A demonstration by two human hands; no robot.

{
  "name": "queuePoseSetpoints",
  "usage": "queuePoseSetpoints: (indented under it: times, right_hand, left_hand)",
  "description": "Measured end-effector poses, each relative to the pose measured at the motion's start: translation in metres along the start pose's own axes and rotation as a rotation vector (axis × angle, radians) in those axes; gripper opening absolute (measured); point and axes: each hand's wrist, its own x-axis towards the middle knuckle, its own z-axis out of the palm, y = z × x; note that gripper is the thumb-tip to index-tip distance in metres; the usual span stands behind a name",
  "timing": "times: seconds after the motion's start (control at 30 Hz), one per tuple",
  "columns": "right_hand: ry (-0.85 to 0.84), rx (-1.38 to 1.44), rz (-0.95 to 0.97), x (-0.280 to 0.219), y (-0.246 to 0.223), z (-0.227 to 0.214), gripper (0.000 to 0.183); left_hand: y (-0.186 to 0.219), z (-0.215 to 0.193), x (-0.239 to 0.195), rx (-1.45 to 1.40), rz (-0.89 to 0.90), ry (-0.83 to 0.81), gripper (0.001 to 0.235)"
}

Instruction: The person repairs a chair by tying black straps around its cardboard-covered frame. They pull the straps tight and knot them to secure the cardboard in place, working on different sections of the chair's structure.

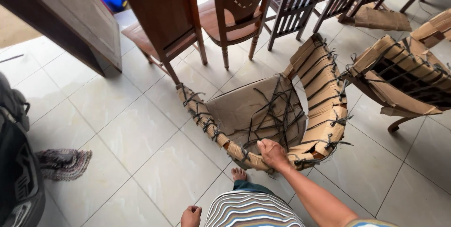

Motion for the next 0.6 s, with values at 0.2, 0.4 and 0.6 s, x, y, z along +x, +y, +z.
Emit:
queuePoseSetpoints:
  times: [0.2, 0.4, 0.6]
  right_hand:
    - [-0.019, -0.018, 0.041, -0.008, -0.017, -0.010, 0.048]
    - [0.065, 0.029, 0.039, -0.017, -0.015, -0.014, 0.045]
    - [0.094, 0.057, 0.065, -0.013, -0.014, -0.017, 0.042]
  left_hand:
    - [-0.055, 0.016, -0.044, -0.088, -0.078, 0.010, 0.034]
    - [-0.125, 0.046, -0.023, -0.074, -0.205, -0.039, 0.022]
    - [-0.117, 0.048, -0.023, -0.120, -0.142, 0.021, 0.027]
